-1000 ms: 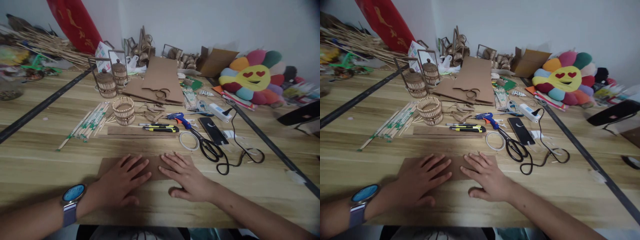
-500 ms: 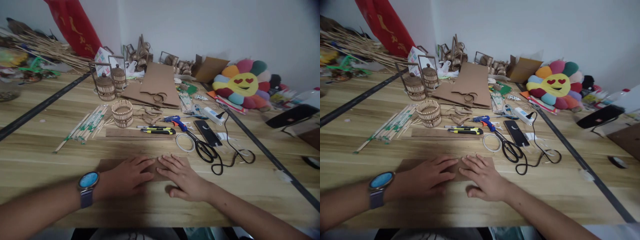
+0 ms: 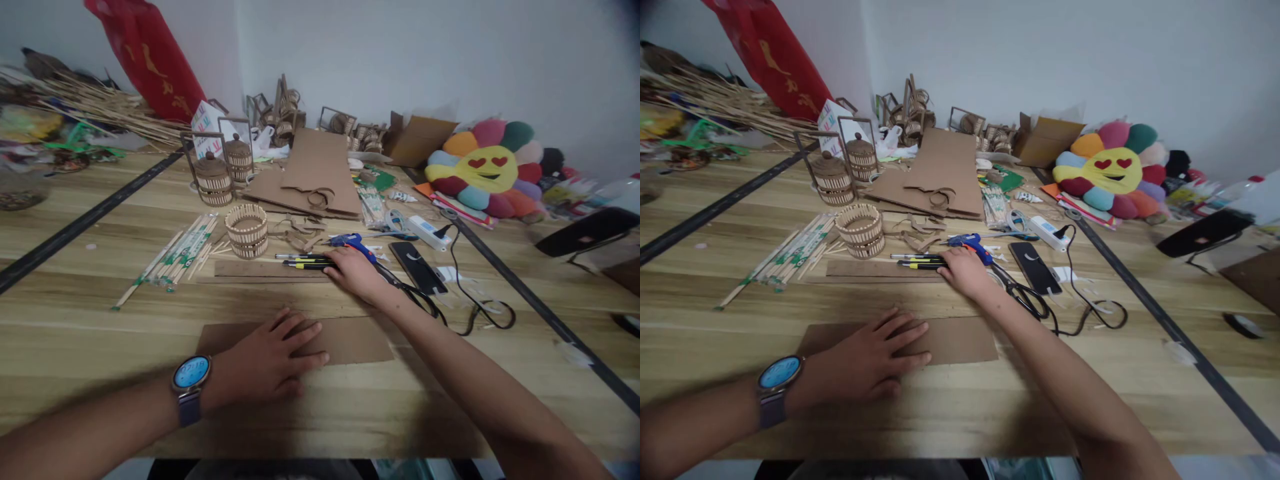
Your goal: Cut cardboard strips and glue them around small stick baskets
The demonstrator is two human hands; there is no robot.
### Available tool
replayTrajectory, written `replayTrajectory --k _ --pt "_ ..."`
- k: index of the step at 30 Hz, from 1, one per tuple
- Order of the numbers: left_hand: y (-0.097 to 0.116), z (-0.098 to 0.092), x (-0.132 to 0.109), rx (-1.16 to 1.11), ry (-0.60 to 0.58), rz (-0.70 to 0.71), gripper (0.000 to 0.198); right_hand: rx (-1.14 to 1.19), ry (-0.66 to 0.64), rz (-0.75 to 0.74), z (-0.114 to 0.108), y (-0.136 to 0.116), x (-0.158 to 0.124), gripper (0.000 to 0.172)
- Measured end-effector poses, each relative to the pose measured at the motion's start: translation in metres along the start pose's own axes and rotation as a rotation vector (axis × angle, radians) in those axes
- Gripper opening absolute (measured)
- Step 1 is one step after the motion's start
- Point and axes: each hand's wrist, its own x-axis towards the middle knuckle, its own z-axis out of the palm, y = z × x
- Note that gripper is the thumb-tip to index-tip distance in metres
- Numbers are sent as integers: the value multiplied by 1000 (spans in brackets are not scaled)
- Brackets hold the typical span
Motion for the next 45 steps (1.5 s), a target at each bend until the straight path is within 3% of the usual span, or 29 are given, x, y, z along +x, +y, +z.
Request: replayTrajectory --k 6,12,17,20,24,27,30,34,40,45 --pt "2 -4 2 25 -6 4 50 -35 -102 -34 -6 -3 11 33" --pt "3 -6 3 39 -38 -6 52 45 -48 29 -22 -8 -13 30" --pt "3 -4 2 23 -5 -5 54 615 64 204 -29 -12 -73 24" --pt "4 -5 3 27 -16 -1 55 997 61 327 -27 -15 -115 37" --pt "6 -8 3 40 -46 4 57 1156 262 490 -20 -18 -146 46" --pt "7 -9 3 47 -51 7 56 1243 408 628 -13 -16 -148 53" --pt "7 -9 3 56 -58 7 55 1324 469 701 -7 -13 -146 57" --pt "7 -8 2 56 -68 0 57 1412 516 665 -2 -10 -149 56" --pt "6 -5 -3 62 -66 -43 61 1522 760 731 -8 -4 -150 63" --pt "3 -6 -5 90 3 -4 54 1520 772 713 -8 0 -149 62"
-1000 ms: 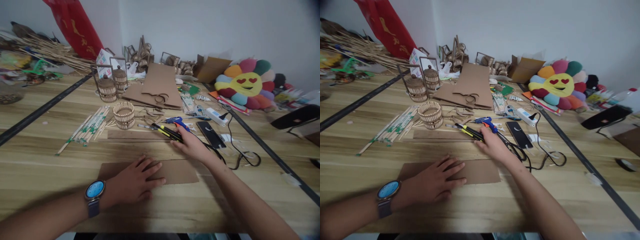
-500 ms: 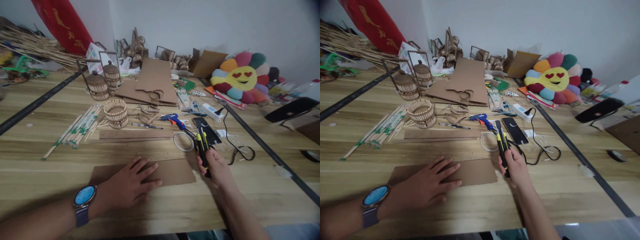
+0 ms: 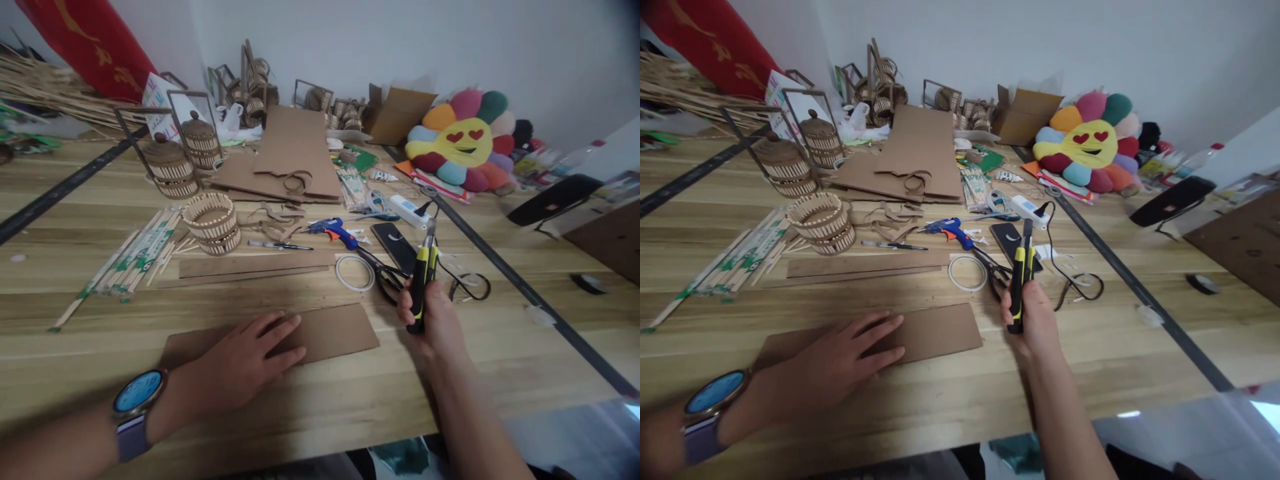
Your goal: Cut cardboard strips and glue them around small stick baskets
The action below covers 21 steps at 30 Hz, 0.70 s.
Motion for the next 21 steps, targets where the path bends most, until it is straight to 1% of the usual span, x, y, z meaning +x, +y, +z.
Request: replayTrajectory --k 5,9,11,14,17,21 --pt "-8 -4 -1 59 87 32 37 -16 -18 4 2 5 0 62" --pt "-17 -8 -5 143 173 45 28 3 -13 5 4 8 0 57" --pt "-18 -11 -7 173 194 22 28 12 -1 29 3 8 -1 55" --pt "-16 -16 -9 195 193 -26 36 16 -12 73 2 6 -2 53" --pt "-13 -18 -8 200 175 -57 44 14 -84 95 2 3 -5 50" --pt "-12 -18 -6 216 161 -62 47 -14 -185 80 5 1 -9 43"
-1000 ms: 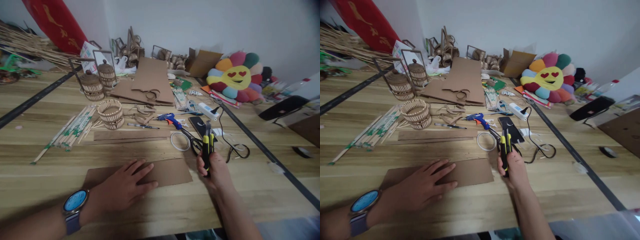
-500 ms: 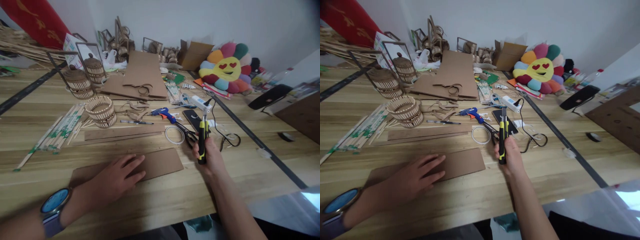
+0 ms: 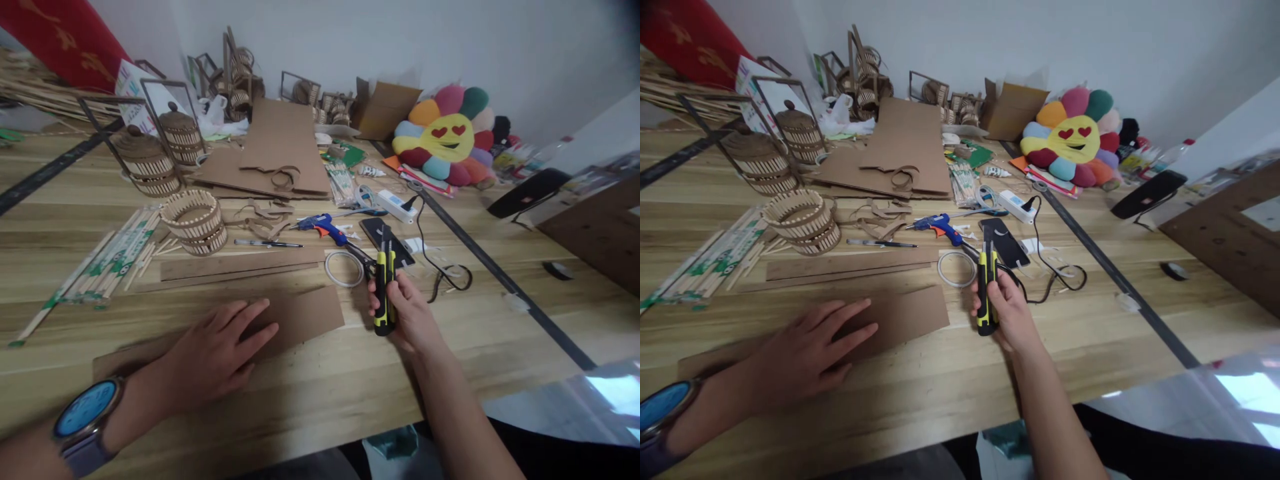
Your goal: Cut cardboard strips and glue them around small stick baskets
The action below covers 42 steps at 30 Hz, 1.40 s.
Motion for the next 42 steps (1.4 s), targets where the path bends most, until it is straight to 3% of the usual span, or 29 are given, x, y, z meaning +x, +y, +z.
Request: replayTrajectory --k 11,16,20,23,27,33,42 --pt "9 6 -4 99 96 26 41 -108 30 83 -1 1 0 55" --pt "12 7 -7 129 111 80 45 -319 25 133 -18 -7 -6 59" --pt "7 7 -5 77 86 42 44 -671 -92 80 -38 -17 -17 68" --pt "2 8 -2 29 73 41 45 -935 -198 -42 -45 -21 -25 54" --pt "-1 8 -1 20 52 47 45 -1161 -327 -67 -46 -22 -31 36" --pt "-5 9 -2 0 12 68 49 -1270 -521 -153 -48 -23 -31 35" --pt "-15 21 -5 -124 -33 80 54 -1307 -592 -257 -56 -19 -30 41"
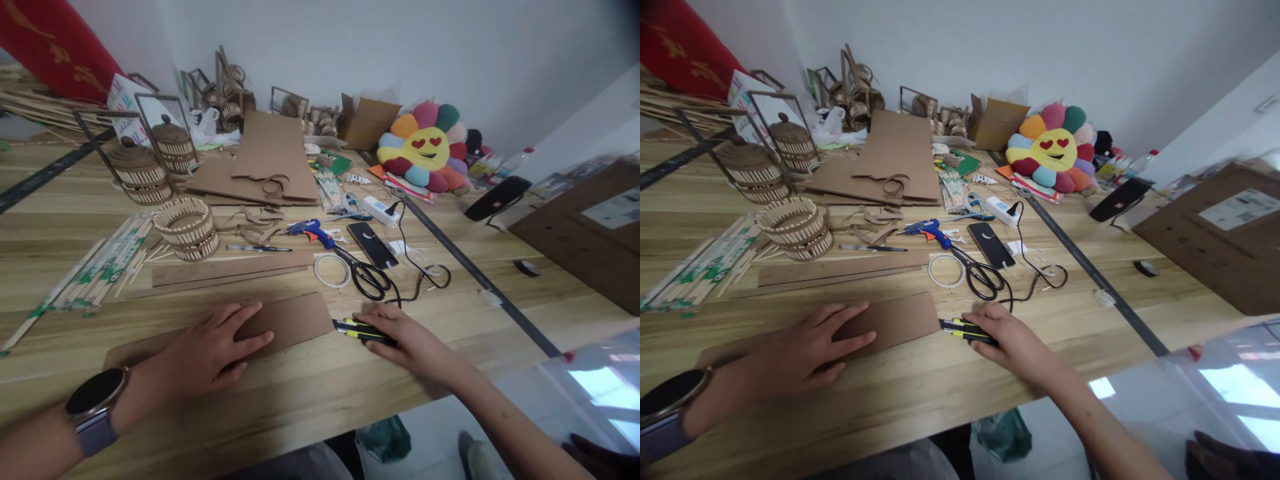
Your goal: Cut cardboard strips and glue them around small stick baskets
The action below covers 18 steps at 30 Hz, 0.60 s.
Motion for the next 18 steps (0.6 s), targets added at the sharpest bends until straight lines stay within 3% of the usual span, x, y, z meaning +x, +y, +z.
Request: replayTrajectory --k 8,18 --pt "-5 1 2 -11 39 -2 42 -11 10 -20 1 -1 4 43" --pt "3 -2 5 23 -30 7 43 -11 -3 -19 3 -7 6 44"
